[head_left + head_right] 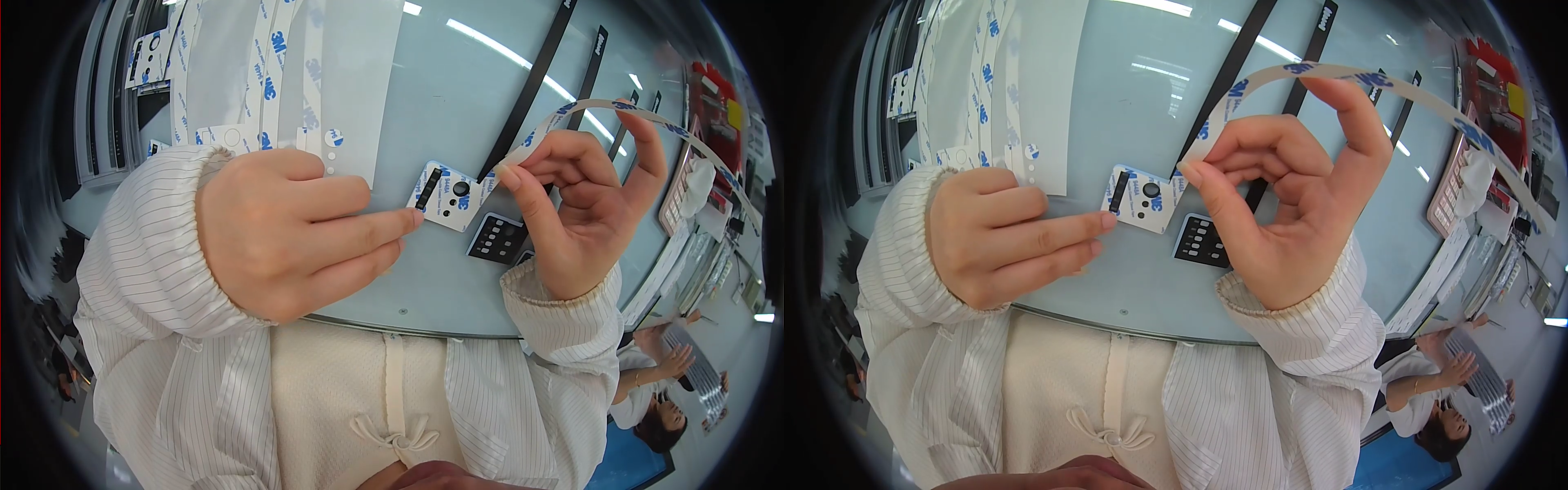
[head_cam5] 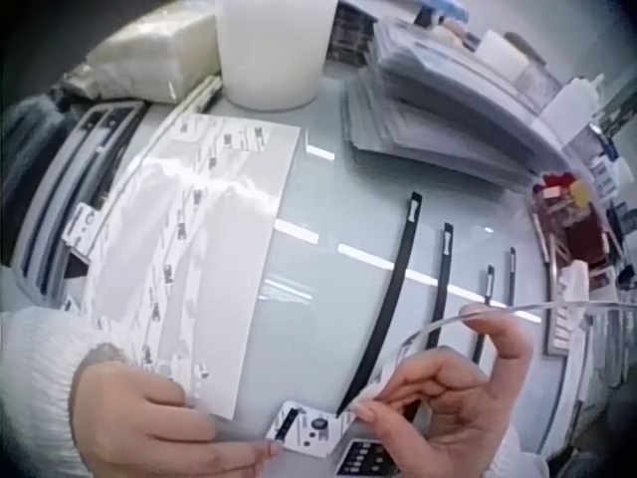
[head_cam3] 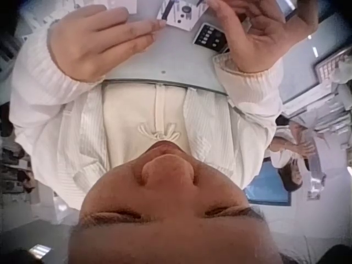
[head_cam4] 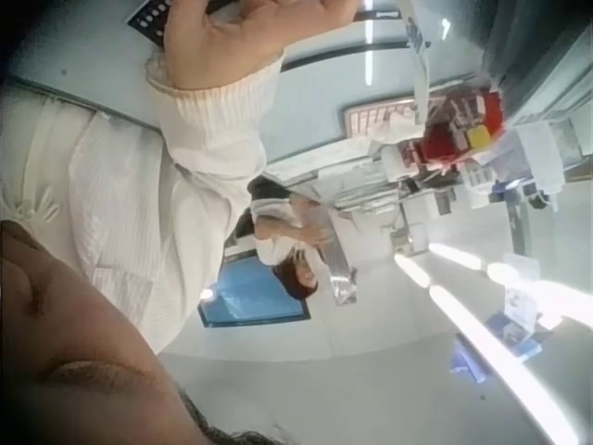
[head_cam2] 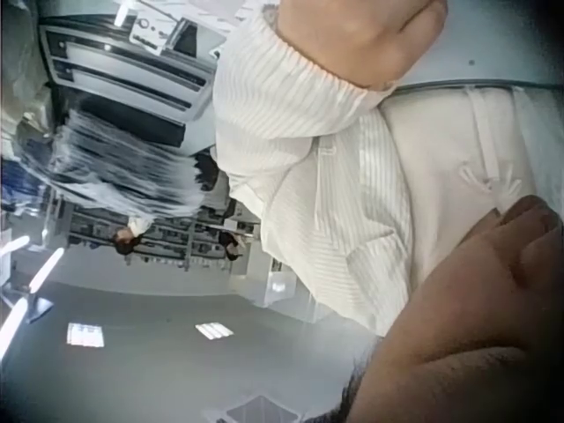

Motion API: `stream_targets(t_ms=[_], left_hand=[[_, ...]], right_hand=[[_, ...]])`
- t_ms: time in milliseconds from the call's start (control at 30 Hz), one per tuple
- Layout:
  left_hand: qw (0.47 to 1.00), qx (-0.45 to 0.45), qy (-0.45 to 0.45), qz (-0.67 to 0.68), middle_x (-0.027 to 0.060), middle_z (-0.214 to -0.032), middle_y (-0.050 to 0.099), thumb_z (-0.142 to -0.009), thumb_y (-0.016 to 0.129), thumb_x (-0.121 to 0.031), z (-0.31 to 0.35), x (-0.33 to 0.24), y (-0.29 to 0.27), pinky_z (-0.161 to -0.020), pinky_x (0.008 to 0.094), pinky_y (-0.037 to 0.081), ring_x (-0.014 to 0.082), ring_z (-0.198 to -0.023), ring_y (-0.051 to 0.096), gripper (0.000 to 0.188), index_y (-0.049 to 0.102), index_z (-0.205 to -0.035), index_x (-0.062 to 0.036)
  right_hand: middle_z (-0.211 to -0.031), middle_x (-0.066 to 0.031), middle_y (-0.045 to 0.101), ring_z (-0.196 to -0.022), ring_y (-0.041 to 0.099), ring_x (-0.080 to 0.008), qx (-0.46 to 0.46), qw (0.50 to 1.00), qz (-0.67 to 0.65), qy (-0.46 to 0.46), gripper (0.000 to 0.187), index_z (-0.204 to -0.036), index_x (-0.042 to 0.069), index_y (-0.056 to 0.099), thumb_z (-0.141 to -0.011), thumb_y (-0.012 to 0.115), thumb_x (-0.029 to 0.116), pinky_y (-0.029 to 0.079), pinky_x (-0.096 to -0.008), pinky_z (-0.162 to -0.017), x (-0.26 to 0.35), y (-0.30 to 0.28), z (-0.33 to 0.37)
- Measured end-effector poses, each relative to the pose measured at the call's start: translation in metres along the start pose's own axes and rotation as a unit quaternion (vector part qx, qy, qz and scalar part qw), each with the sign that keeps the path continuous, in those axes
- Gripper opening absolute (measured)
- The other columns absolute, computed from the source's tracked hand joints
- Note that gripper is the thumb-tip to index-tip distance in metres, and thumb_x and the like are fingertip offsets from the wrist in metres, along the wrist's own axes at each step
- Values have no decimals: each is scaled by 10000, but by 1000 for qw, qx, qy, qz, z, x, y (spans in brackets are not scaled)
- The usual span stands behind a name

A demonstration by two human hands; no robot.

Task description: Applying adhesive strips to small electronic components at a workbench.

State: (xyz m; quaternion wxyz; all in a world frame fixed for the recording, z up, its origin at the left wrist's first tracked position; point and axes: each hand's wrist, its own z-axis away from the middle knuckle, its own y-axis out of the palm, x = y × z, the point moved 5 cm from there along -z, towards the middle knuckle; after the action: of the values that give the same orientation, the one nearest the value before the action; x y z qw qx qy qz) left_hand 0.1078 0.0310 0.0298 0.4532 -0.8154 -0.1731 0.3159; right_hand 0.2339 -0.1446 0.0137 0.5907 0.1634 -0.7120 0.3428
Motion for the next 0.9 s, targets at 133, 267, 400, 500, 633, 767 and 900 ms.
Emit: stream_targets(t_ms=[133,267,400,500,633,767,900], left_hand=[[1000,4,-4,2,129,-1019,746,-721,788,-66,-1,1,-1,-428,227,310,101,-555,470,187,712,-878,2],[1000,4,-12,14,132,-1016,746,-705,787,-55,-1,2,0,-427,229,315,108,-553,473,194,710,-873,5],[1000,2,-5,13,136,-1019,746,-703,787,-53,-2,3,0,-420,230,308,109,-545,465,193,711,-870,6],[1000,10,-2,3,141,-1010,745,-719,780,-71,-5,2,0,-438,237,341,127,-570,495,182,710,-870,3],[999,-9,12,-36,95,-1098,729,-792,722,-117,-11,1,4,-605,262,435,179,-802,593,194,708,-965,-31],[998,38,-18,-55,60,-1265,667,-890,615,-224,-12,-1,12,-773,301,463,212,-1078,592,313,685,-1147,-60],[994,93,-49,-26,67,-1309,626,-794,694,-248,-14,2,10,-937,336,460,207,-1206,537,464,649,-1202,-31]], right_hand=[[-934,-140,642,-809,687,-170,5,1000,17,-13,873,-1468,67,172,-805,703,-135,584,-267,-769,1,0,0],[-933,-140,645,-809,688,-173,-2,1000,19,-15,867,-1464,64,176,-806,702,-138,581,-257,-763,1,0,1],[-938,-151,656,-817,692,-177,-5,999,35,-30,846,-1447,58,190,-804,703,-140,579,-249,-756,2,-1,2],[-940,-157,662,-821,694,-179,-8,998,52,-41,823,-1428,56,200,-805,701,-143,580,-248,-754,5,1,2],[-945,-158,663,-820,695,-179,-22,997,60,-42,808,-1415,55,204,-806,699,-143,580,-246,-755,6,1,3],[-957,-162,663,-826,698,-180,-21,997,66,-41,811,-1411,49,205,-801,706,-140,580,-235,-757,7,3,3],[-980,-168,667,-842,704,-191,1,991,112,-67,828,-1413,38,199,-792,716,-142,580,-225,-768,10,4,2]])
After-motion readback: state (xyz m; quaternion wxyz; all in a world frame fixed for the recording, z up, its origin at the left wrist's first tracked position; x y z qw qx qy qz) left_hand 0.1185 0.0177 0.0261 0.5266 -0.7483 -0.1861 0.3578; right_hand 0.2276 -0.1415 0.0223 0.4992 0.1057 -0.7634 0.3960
